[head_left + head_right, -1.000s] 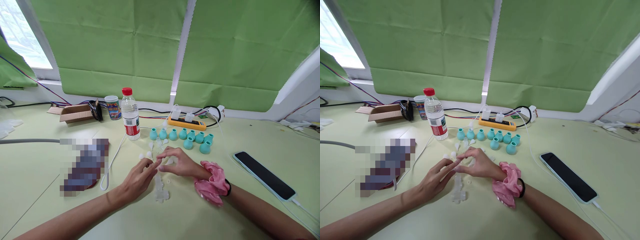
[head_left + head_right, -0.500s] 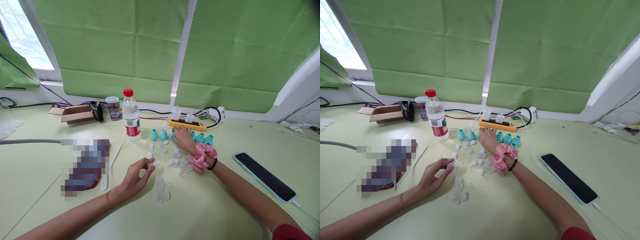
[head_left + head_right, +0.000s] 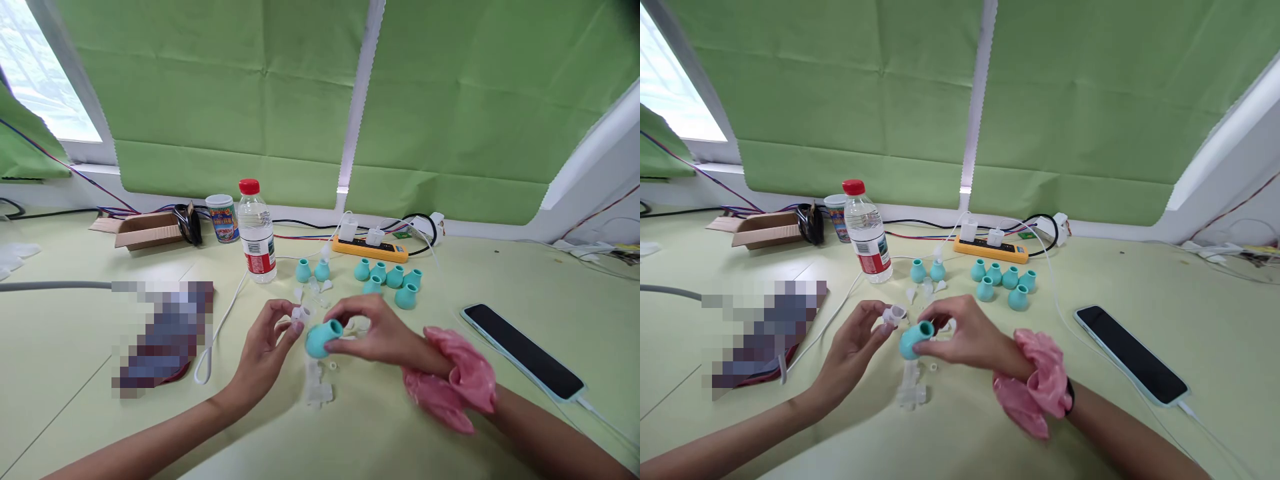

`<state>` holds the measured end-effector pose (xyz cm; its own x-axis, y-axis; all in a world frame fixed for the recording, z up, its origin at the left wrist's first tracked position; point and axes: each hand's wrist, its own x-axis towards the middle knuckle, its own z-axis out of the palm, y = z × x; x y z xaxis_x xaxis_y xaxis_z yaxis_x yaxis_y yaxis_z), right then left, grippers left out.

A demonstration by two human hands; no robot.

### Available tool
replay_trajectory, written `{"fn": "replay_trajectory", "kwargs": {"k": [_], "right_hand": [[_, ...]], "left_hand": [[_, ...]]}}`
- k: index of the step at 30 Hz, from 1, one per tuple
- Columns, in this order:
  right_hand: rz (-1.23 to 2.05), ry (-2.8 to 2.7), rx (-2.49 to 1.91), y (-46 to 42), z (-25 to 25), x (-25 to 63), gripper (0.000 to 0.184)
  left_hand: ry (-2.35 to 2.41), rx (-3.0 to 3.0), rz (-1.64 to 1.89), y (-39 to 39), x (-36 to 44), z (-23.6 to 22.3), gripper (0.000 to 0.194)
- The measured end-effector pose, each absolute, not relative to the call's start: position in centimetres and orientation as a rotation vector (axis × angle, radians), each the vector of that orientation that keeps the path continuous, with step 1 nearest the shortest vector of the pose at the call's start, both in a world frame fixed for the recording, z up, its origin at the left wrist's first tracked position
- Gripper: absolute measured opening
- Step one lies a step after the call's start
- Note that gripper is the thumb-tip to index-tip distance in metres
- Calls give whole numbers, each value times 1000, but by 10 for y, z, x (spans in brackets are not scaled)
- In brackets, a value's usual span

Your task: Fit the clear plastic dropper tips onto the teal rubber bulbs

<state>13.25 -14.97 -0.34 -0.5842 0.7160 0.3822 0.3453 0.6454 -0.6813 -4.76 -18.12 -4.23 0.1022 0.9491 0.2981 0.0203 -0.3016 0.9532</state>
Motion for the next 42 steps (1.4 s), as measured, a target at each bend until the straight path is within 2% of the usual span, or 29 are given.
{"fn": "replay_trajectory", "kwargs": {"k": [4,9,12,14,18,20,22,27,32,34,39,42], "right_hand": [[937,-1917,-824,-169,-28,111,22],[1283,-1721,-908,-169,-37,105,46],[1331,-1759,-868,-162,-35,108,31],[1268,-1775,-884,-157,-32,111,25],[1189,-1832,-863,-153,-23,122,23],[1129,-1916,-825,-155,-16,127,22],[1045,-2009,-796,-157,-11,130,21],[801,-2214,-700,-158,-10,132,20],[390,-2493,-504,-154,-12,135,23],[363,-2541,-485,-153,-13,135,23],[668,-2447,-606,-154,-19,130,20],[1044,-2271,-741,-153,-23,127,24]], "left_hand": [[954,1454,1255,-190,-42,-43,12],[1021,1488,1216,-197,-42,-53,16],[1032,1541,1209,-197,-45,-56,16],[1030,1570,1213,-195,-49,-57,19],[1010,1642,1230,-189,-55,-54,41],[1039,1687,1213,-186,-56,-51,46],[1082,1715,1186,-185,-56,-47,42],[1141,1736,1064,-187,-54,-42,18],[1246,1911,925,-188,-57,-45,24],[1283,2006,920,-188,-58,-46,24],[1307,2233,878,-186,-60,-47,23],[1295,2398,838,-184,-61,-45,24]]}}
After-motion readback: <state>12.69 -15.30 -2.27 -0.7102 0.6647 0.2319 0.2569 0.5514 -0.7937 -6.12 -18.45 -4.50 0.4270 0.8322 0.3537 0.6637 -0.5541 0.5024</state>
